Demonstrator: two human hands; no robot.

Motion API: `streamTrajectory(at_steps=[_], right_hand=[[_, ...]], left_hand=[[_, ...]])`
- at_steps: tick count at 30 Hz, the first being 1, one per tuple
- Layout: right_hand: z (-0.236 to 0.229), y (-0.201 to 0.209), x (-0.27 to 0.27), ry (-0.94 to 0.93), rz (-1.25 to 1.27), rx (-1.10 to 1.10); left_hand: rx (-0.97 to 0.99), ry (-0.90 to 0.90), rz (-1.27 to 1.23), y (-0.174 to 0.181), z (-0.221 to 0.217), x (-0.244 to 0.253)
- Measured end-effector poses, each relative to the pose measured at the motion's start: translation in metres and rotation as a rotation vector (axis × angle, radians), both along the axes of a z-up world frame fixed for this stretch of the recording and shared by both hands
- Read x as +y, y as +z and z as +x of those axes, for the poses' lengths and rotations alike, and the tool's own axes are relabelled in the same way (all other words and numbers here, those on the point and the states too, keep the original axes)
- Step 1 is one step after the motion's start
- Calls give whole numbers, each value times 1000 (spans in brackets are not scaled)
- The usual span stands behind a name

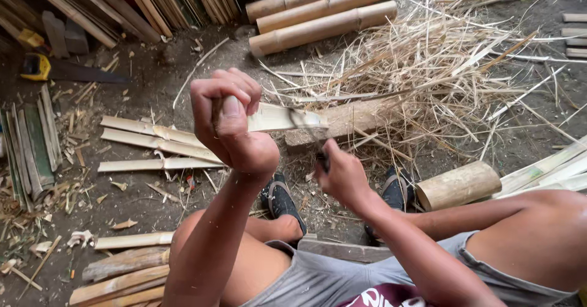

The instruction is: The person sits on the ground and uses a knife to shave and smooth thin strips of bamboo. They repeatedly scrape the surface of each strip to remove rough edges and then place the finished pieces into a pile.

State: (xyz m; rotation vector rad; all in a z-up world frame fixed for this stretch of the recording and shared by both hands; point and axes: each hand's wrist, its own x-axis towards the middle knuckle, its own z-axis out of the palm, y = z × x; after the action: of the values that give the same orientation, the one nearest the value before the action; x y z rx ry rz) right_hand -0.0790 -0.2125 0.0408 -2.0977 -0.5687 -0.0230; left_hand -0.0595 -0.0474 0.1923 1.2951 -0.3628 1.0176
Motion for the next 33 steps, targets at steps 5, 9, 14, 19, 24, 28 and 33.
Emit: streamTrajectory(at_steps=[5, 9, 14, 19, 24, 28, 33], right_hand=[[25, -20, 8, -59, -328, 492], [9, -28, 5, 36, -72, 297], [18, -42, 12, -114, -362, 568], [39, -63, 7, -80, -321, 497], [6, -122, 0, 42, -70, -18], [44, -180, -12, -246, -481, 728], [66, -223, -33, -144, -491, 357]], left_hand=[[8, 77, -38, 8, 3, 13], [10, 56, -60, 4, 5, 15], [23, 46, -54, -2, 1, 20], [-28, 79, -80, 7, 8, 35], [-22, 47, -100, -7, 8, 38], [-22, 66, -118, -13, -6, 38], [-7, 104, -111, -2, 14, 43]])
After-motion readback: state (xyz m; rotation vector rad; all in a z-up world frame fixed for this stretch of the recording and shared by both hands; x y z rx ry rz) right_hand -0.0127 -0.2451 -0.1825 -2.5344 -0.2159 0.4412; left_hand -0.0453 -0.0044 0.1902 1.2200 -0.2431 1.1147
